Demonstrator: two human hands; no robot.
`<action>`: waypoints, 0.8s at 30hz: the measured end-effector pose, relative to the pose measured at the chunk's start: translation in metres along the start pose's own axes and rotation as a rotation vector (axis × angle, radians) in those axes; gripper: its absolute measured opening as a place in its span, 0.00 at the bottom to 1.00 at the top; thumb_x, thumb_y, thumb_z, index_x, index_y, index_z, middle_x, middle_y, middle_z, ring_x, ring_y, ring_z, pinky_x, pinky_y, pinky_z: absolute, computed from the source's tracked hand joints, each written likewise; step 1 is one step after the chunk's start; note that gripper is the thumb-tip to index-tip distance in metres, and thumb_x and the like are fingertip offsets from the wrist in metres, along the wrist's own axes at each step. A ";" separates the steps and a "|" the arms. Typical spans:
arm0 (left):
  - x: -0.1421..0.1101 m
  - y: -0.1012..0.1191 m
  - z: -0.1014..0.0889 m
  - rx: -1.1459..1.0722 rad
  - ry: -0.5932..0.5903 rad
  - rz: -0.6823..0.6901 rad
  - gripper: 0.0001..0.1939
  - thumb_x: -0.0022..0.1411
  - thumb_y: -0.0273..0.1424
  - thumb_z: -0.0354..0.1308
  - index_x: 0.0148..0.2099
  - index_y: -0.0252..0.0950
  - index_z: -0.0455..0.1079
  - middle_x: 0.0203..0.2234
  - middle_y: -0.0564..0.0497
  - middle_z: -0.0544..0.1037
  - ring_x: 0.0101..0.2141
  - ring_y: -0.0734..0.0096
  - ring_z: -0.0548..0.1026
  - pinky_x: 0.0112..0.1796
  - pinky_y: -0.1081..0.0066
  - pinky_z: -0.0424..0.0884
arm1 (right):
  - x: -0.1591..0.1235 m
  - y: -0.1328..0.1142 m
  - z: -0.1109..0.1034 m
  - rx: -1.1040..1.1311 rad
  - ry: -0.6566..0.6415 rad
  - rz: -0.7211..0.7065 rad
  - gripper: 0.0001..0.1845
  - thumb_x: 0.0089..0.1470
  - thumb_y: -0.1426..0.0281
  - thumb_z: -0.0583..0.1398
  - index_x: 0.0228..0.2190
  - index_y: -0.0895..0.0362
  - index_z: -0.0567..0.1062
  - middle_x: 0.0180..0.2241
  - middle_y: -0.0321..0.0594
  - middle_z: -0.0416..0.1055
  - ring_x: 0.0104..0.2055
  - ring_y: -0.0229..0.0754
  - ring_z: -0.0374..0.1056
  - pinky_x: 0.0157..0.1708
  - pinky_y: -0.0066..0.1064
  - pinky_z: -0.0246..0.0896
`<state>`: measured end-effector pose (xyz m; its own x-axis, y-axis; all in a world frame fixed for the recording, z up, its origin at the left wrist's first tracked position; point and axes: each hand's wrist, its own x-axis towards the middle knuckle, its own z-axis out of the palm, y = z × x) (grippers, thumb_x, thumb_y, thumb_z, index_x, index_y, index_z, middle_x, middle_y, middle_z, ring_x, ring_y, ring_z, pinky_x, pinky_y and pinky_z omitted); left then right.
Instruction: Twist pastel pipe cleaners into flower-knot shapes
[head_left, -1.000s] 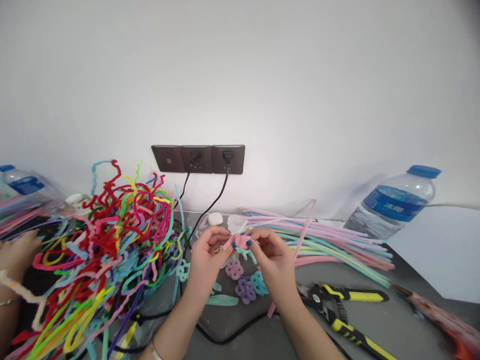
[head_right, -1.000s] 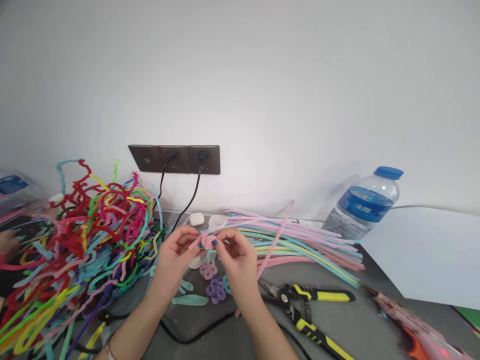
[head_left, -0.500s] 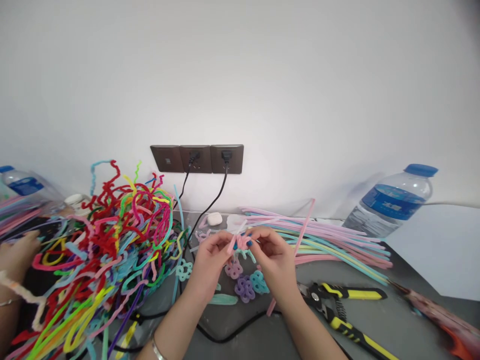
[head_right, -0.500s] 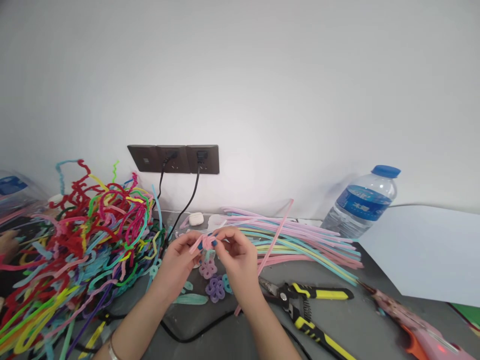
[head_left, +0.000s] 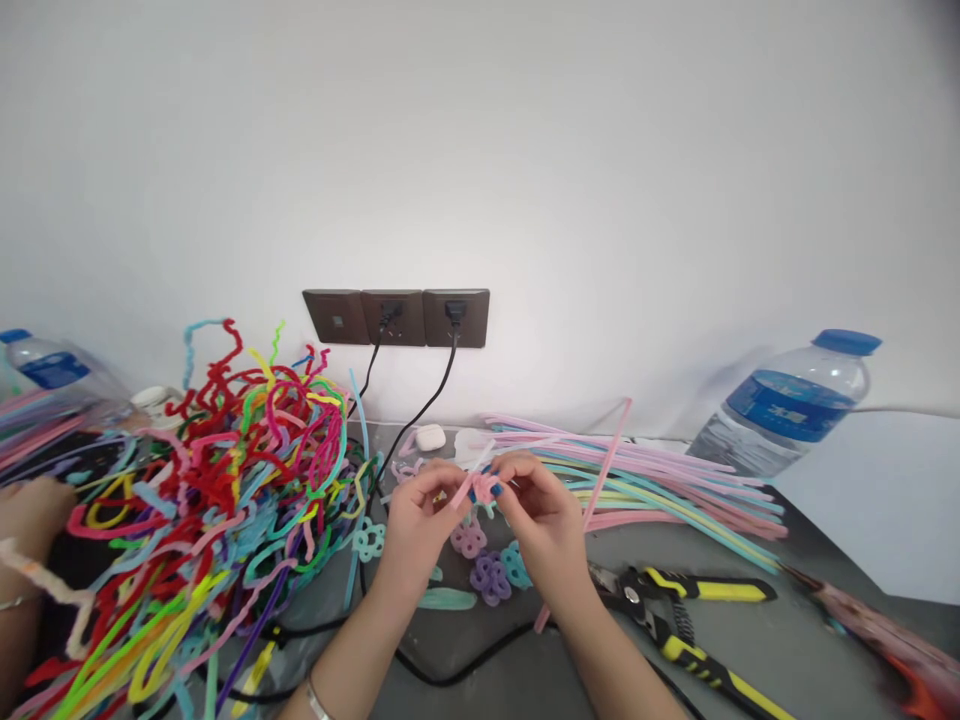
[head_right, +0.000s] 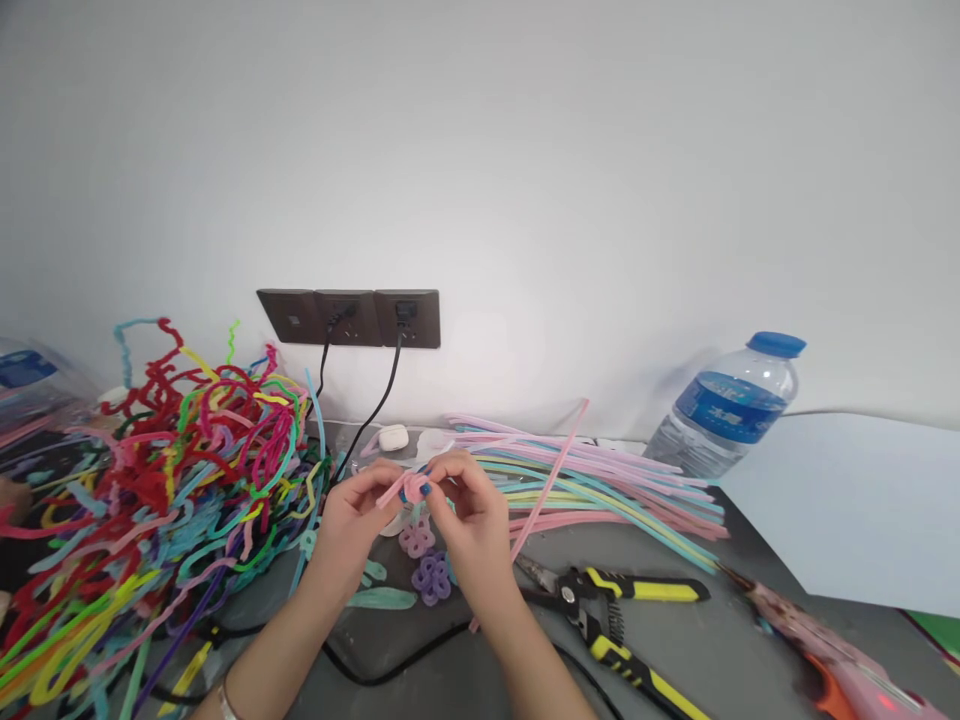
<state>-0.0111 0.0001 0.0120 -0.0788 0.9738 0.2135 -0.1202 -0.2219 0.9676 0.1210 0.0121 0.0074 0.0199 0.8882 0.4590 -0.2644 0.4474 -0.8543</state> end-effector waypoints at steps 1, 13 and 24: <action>0.000 0.000 0.000 0.006 -0.004 0.008 0.01 0.51 0.27 0.64 0.28 0.34 0.77 0.26 0.52 0.71 0.31 0.70 0.68 0.32 0.74 0.65 | 0.000 0.000 0.000 -0.003 0.001 -0.002 0.05 0.55 0.68 0.63 0.28 0.54 0.73 0.29 0.37 0.67 0.33 0.40 0.65 0.33 0.30 0.63; -0.001 0.006 -0.001 0.174 0.016 0.076 0.05 0.55 0.30 0.62 0.28 0.35 0.73 0.27 0.51 0.69 0.33 0.67 0.69 0.32 0.74 0.66 | 0.002 0.004 -0.006 -0.094 -0.108 -0.027 0.05 0.59 0.70 0.59 0.30 0.54 0.73 0.31 0.40 0.67 0.36 0.42 0.65 0.34 0.32 0.62; 0.001 0.008 -0.001 0.145 -0.002 0.049 0.04 0.53 0.29 0.62 0.27 0.35 0.72 0.26 0.52 0.68 0.30 0.70 0.68 0.30 0.75 0.66 | 0.000 0.004 -0.005 -0.112 -0.105 -0.040 0.05 0.59 0.71 0.58 0.31 0.53 0.72 0.30 0.38 0.68 0.35 0.41 0.65 0.34 0.30 0.61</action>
<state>-0.0136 -0.0008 0.0201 -0.0791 0.9622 0.2606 0.0282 -0.2592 0.9654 0.1244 0.0140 0.0026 -0.0742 0.8562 0.5113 -0.1562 0.4964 -0.8539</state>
